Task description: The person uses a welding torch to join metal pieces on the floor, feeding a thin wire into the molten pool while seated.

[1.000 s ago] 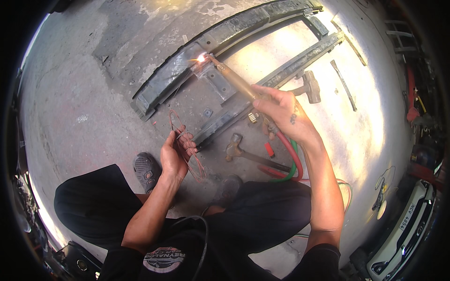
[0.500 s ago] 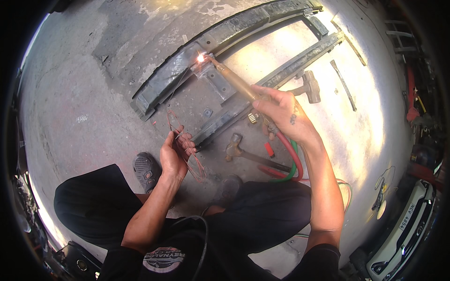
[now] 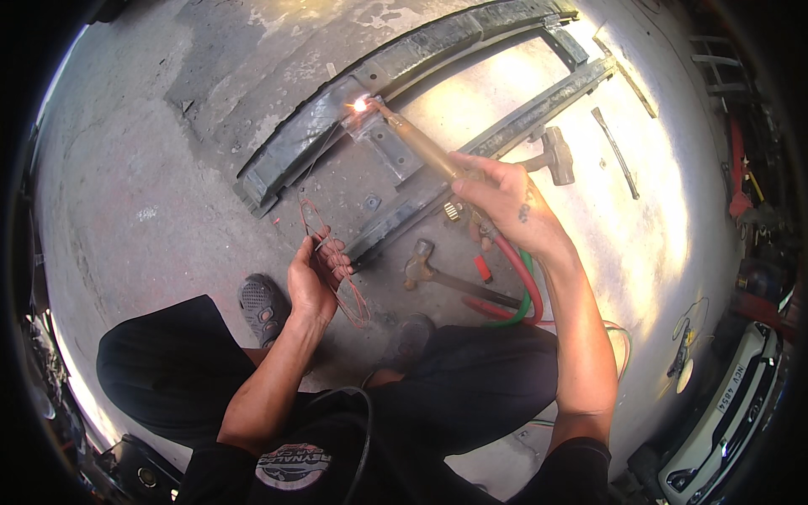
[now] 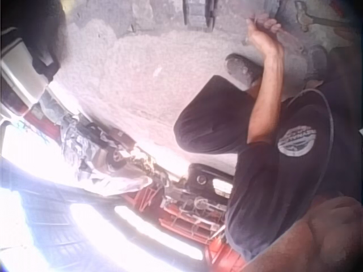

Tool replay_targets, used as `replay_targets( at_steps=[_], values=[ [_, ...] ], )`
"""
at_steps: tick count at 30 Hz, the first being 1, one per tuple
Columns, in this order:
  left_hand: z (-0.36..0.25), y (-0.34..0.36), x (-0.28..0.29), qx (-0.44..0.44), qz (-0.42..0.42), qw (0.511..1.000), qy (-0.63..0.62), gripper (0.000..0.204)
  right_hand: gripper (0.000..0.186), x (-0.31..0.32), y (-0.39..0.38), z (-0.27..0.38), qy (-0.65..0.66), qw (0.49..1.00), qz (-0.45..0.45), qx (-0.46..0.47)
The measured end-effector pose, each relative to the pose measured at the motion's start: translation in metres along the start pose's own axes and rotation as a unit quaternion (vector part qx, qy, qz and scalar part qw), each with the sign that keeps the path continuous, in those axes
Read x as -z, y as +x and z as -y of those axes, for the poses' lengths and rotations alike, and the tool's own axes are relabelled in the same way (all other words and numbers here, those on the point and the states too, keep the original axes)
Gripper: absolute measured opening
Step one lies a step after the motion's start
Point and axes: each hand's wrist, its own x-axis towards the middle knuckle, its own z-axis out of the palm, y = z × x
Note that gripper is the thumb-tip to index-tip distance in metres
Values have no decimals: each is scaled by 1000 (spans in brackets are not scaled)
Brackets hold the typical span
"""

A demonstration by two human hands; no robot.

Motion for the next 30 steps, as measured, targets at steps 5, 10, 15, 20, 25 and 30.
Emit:
replay_targets(
  at_steps=[5,10,15,20,25,30],
  values=[
    [0,0,0,-1,-4,1000,2,41,58,1,-1,5,-11,1000,9,-13],
    [-1,0,0,0,-6,1000,6,41,54,-1,0,2,1,1000,0,-1],
    [0,0,1,4,-5,1000,13,42,55,0,-1,2,-8,1000,-1,-6],
    [0,1,3,9,4,1000,22,42,55,1,0,1,-12,1000,0,-7],
    [0,1,2,6,-3,1000,11,41,56,0,0,3,-5,1000,2,-8],
    [0,0,1,4,-7,1000,5,40,56,0,-1,3,-1,1000,2,-7]
  ],
)
